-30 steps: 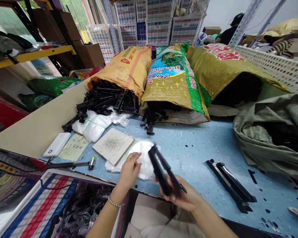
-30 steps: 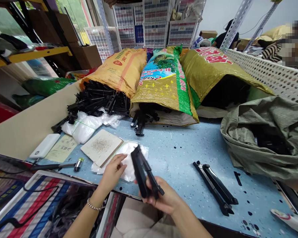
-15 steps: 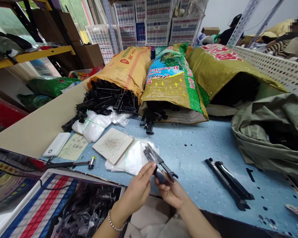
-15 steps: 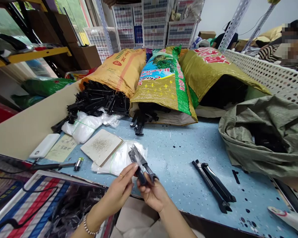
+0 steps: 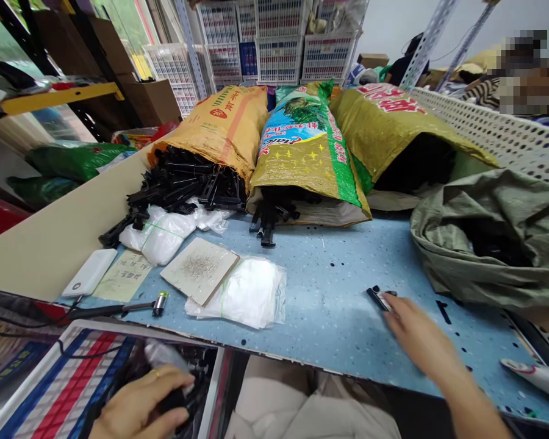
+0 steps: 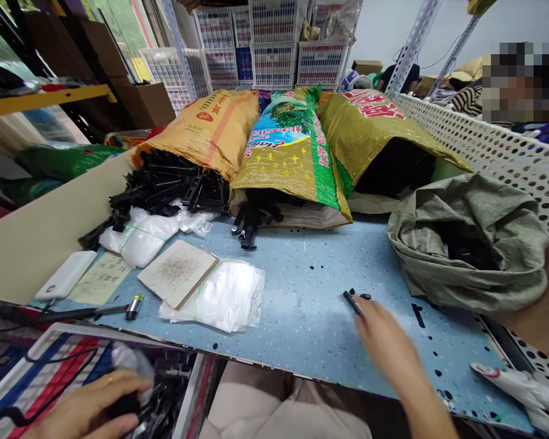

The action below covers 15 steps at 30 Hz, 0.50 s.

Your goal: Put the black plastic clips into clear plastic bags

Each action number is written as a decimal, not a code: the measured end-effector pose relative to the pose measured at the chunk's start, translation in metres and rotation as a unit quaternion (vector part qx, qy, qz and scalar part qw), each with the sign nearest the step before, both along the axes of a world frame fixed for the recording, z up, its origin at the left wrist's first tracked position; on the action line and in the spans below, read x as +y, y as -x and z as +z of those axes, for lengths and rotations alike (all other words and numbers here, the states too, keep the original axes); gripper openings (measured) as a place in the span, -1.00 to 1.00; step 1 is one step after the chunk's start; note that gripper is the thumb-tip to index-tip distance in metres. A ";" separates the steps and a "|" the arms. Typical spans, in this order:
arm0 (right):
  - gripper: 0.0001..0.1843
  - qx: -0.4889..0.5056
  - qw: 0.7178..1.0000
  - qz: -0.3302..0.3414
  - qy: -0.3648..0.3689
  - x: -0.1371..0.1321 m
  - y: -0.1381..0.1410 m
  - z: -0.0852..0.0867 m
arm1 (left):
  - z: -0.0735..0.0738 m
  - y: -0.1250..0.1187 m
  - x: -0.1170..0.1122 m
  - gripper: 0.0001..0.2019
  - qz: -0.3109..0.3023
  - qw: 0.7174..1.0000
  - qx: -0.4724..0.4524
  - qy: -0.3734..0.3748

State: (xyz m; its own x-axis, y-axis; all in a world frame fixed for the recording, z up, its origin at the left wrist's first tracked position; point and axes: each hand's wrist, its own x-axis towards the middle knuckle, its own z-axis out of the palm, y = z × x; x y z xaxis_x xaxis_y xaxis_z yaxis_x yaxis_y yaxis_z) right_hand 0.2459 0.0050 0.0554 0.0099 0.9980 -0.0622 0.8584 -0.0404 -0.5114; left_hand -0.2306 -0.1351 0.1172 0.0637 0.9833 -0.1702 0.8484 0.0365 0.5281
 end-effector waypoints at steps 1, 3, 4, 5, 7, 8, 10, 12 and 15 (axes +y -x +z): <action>-0.57 -0.088 0.996 -0.021 0.001 0.004 -0.027 -0.007 | -0.009 0.009 0.000 -0.69 0.034 0.999 0.030 0.011; -0.55 -0.152 0.986 -0.025 0.061 0.008 -0.068 -0.022 | -0.028 0.006 0.013 -0.70 0.077 0.995 0.061 0.014; -0.54 -0.156 0.984 -0.028 0.086 0.008 -0.081 -0.029 | -0.036 -0.005 0.024 -0.70 0.083 0.995 0.057 0.004; -0.54 -0.153 0.983 -0.030 0.102 0.008 -0.087 -0.035 | -0.044 -0.022 0.038 -0.72 0.073 0.997 0.032 -0.011; -0.56 -0.137 0.985 -0.033 0.095 0.007 -0.082 -0.042 | -0.056 -0.066 0.070 -0.77 0.032 0.998 -0.042 -0.041; -0.58 -0.118 0.989 -0.029 0.083 0.007 -0.072 -0.043 | -0.061 -0.090 0.087 -0.81 0.033 0.995 -0.057 -0.070; -0.60 -0.031 0.997 -0.011 0.066 0.010 -0.043 -0.040 | -0.071 -0.134 0.118 -0.88 0.048 0.991 -0.032 -0.118; -0.57 0.106 0.992 0.003 0.070 0.012 -0.010 -0.033 | -0.080 -0.163 0.141 -0.87 0.080 0.989 -0.018 -0.121; -0.55 0.318 0.941 0.014 0.116 0.011 0.036 -0.020 | -0.089 -0.172 0.160 -0.93 0.122 0.985 -0.078 -0.096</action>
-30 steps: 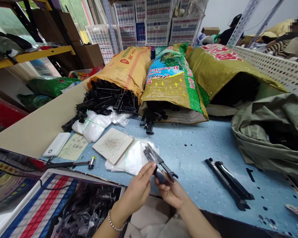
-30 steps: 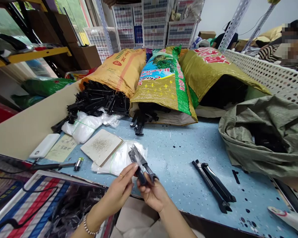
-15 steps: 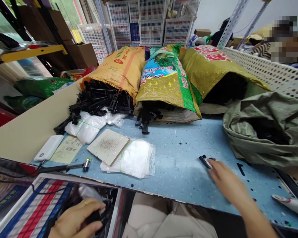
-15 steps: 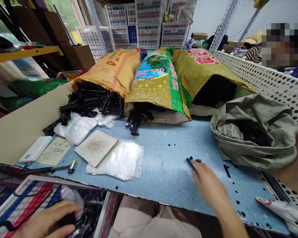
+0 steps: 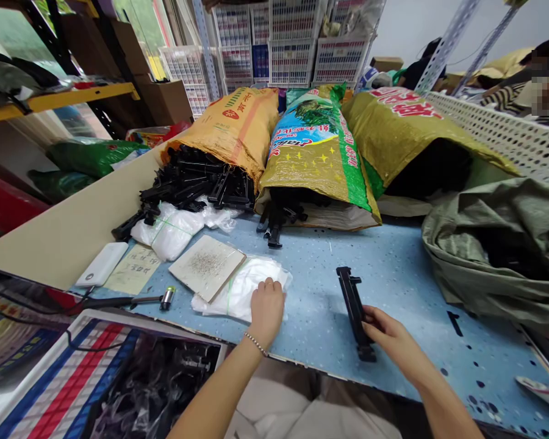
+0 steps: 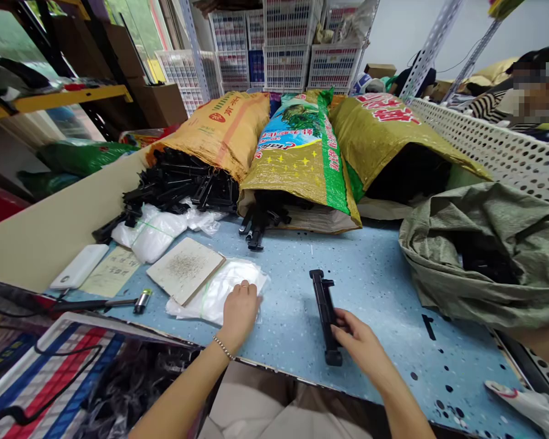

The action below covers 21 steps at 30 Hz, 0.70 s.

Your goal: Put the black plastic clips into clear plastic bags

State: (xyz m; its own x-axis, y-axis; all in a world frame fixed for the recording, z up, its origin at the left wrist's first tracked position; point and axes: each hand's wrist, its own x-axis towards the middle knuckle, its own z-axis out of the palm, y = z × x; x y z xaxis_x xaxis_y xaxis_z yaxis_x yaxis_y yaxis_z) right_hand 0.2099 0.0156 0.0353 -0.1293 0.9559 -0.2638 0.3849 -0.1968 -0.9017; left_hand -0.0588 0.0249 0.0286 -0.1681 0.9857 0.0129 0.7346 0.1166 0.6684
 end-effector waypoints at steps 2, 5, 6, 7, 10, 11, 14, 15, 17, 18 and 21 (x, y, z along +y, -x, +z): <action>-0.58 0.124 0.991 0.016 0.051 -0.002 0.025 0.006 | -0.002 0.011 0.003 -0.92 0.000 0.999 -0.050 0.004; -0.65 0.248 0.959 0.050 0.127 -0.001 0.058 0.008 | -0.001 0.032 0.001 -0.87 -0.007 0.992 -0.129 0.009; -0.67 0.278 0.947 0.064 0.148 0.001 0.070 0.008 | 0.000 0.037 -0.001 -0.86 -0.006 0.987 -0.163 0.012; -0.67 0.305 0.935 0.075 0.165 0.004 0.082 0.008 | 0.000 0.040 -0.003 -0.85 -0.003 0.980 -0.198 0.013; -0.67 0.374 0.901 0.095 0.197 0.014 0.117 0.006 | -0.001 0.042 -0.007 -0.87 0.022 0.954 -0.298 0.003; -0.67 0.390 0.893 0.098 0.204 0.017 0.128 0.006 | -0.003 0.041 -0.008 -0.84 0.033 0.945 -0.327 -0.003; -0.67 0.416 0.878 0.101 0.216 0.024 0.149 0.003 | -0.005 0.038 -0.009 -0.77 0.059 0.917 -0.395 -0.020; -0.67 0.419 0.876 0.099 0.218 0.026 0.152 0.002 | -0.005 0.039 -0.009 -0.76 0.063 0.908 -0.413 -0.022; -0.67 0.423 0.874 0.091 0.220 0.030 0.153 -0.001 | -0.004 0.043 -0.010 -0.75 0.068 0.893 -0.443 -0.024; -0.67 0.424 0.874 0.085 0.221 0.031 0.151 -0.003 | -0.003 0.046 -0.011 -0.74 0.071 0.887 -0.455 -0.026; -0.67 0.428 0.872 0.072 0.227 0.031 0.142 -0.004 | 0.001 0.056 -0.014 -0.75 0.088 0.874 -0.477 -0.036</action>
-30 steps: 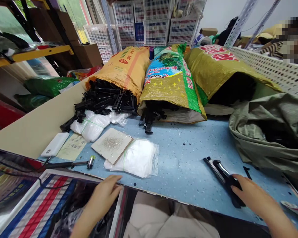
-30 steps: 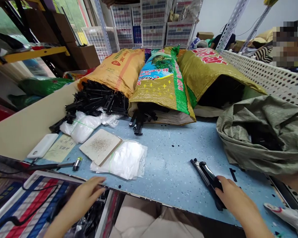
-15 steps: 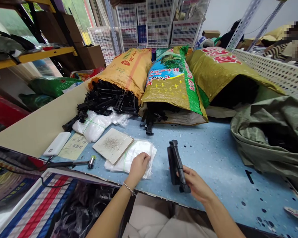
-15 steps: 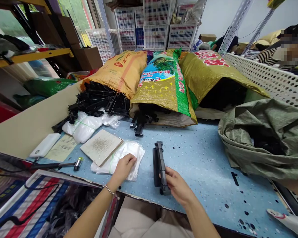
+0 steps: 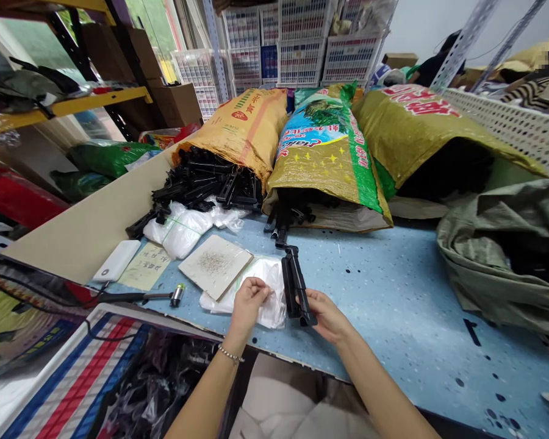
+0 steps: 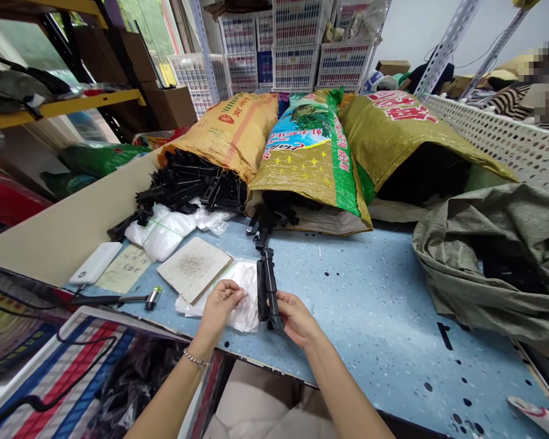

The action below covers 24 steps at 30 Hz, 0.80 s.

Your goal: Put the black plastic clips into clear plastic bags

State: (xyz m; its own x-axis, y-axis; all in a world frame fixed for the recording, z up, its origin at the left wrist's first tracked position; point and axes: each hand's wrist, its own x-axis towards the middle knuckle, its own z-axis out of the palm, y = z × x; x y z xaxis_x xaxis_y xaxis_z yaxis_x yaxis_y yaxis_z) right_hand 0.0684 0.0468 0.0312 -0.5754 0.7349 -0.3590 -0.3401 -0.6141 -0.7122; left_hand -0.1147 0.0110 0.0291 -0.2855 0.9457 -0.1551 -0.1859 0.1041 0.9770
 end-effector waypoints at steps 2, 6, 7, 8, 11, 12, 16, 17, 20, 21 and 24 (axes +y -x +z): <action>-0.67 0.003 1.000 0.001 0.005 -0.002 -0.004 0.002 | 0.002 0.003 -0.002 -0.76 0.009 1.000 -0.010 0.001; -0.68 0.010 1.000 0.011 -0.006 -0.009 0.000 0.006 | 0.002 -0.006 -0.004 -0.76 -0.004 1.000 -0.025 0.008; -0.67 0.011 1.000 0.011 -0.012 -0.010 0.003 0.006 | 0.002 -0.010 -0.004 -0.76 -0.008 1.000 -0.029 0.009; -0.67 0.013 1.000 0.010 -0.016 -0.011 0.006 0.006 | 0.001 -0.014 -0.004 -0.76 -0.010 0.999 -0.033 0.009; -0.67 0.029 1.000 0.005 -0.005 -0.012 0.011 0.002 | -0.002 -0.021 -0.003 -0.71 -0.014 0.999 -0.044 0.011; -0.68 0.037 0.999 0.003 0.005 -0.011 0.010 -0.001 | -0.003 -0.021 -0.002 -0.67 -0.015 0.999 -0.046 0.011; -0.68 0.061 0.997 -0.005 0.046 -0.011 0.000 -0.008 | -0.005 -0.015 -0.002 -0.59 -0.015 0.999 -0.044 0.012; -0.66 0.061 0.997 -0.007 0.050 -0.011 -0.003 -0.008 | -0.005 -0.013 -0.002 -0.59 -0.014 0.999 -0.041 0.012; -0.62 0.060 0.997 -0.004 0.042 -0.013 -0.009 -0.006 | -0.006 -0.011 -0.002 -0.60 -0.007 1.000 -0.019 0.010; -0.61 0.058 0.998 0.002 0.039 -0.014 -0.009 -0.005 | -0.006 -0.012 -0.002 -0.60 -0.003 1.000 -0.007 0.009; -0.63 0.049 0.998 0.023 0.030 -0.016 -0.005 -0.002 | -0.007 -0.019 -0.001 -0.63 0.001 0.999 0.031 0.006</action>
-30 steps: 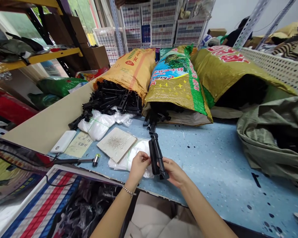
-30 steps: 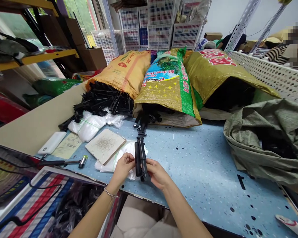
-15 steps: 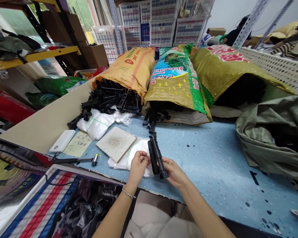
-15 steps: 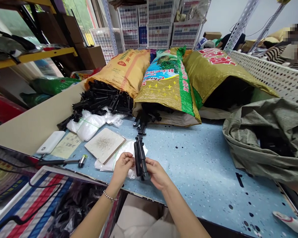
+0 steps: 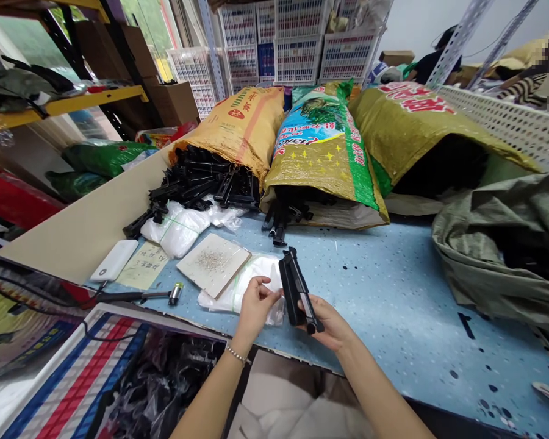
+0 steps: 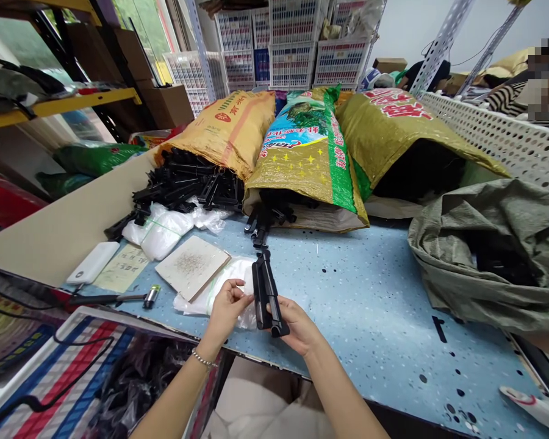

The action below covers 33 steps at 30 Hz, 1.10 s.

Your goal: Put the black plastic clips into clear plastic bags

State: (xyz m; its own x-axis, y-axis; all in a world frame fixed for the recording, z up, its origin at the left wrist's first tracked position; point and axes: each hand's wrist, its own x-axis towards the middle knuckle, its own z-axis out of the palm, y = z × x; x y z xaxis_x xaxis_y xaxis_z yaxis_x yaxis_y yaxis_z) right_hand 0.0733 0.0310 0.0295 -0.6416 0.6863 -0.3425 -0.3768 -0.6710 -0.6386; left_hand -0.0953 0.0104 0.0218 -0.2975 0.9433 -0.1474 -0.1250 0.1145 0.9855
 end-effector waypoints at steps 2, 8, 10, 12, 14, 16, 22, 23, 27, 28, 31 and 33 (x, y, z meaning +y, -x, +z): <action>-0.68 -0.003 1.000 0.006 -0.003 0.001 0.003 0.000 | 0.001 -0.003 0.001 -0.65 -0.007 1.000 0.019 -0.003; -0.74 -0.040 0.997 -0.065 0.023 0.015 -0.010 -0.009 | 0.012 0.023 -0.008 -0.77 -0.013 0.998 0.054 -0.028; -0.75 -0.050 0.995 -0.084 0.026 0.018 -0.018 -0.011 | 0.015 0.034 -0.014 -0.91 -0.017 0.994 0.101 -0.045; -0.76 -0.057 0.994 -0.088 0.020 0.015 -0.024 -0.008 | 0.015 0.038 -0.020 -0.90 -0.042 0.974 0.211 -0.073; -0.77 -0.054 0.994 -0.093 0.013 0.005 -0.027 -0.001 | 0.014 0.034 -0.023 -0.72 -0.075 0.936 0.329 -0.103; -0.74 -0.025 0.996 -0.083 0.033 -0.012 -0.031 0.007 | 0.012 0.027 -0.023 -0.62 -0.094 0.912 0.384 -0.112; -0.57 0.103 0.971 0.067 0.203 -0.061 -0.037 0.003 | 0.018 0.015 -0.022 -0.40 -0.139 0.919 0.358 -0.087; -0.57 0.112 0.967 0.065 0.218 -0.061 -0.036 -0.002 | 0.021 0.013 -0.026 -0.35 -0.149 0.914 0.367 -0.092; -0.64 0.020 0.992 -0.002 0.126 -0.045 -0.020 -0.015 | 0.025 -0.003 -0.049 -0.20 -0.243 0.865 0.418 -0.133; -0.67 -0.046 0.997 -0.024 0.059 -0.042 -0.014 -0.014 | 0.026 -0.009 -0.056 -0.16 -0.277 0.852 0.420 -0.146; -0.75 -0.268 0.944 -0.083 -0.175 -0.042 -0.001 -0.001 | 0.036 -0.020 -0.070 -0.14 -0.337 0.847 0.382 -0.154; -0.76 -0.332 0.896 -0.070 -0.287 -0.049 0.002 0.013 | 0.054 -0.016 -0.077 -0.24 -0.344 0.865 0.339 -0.135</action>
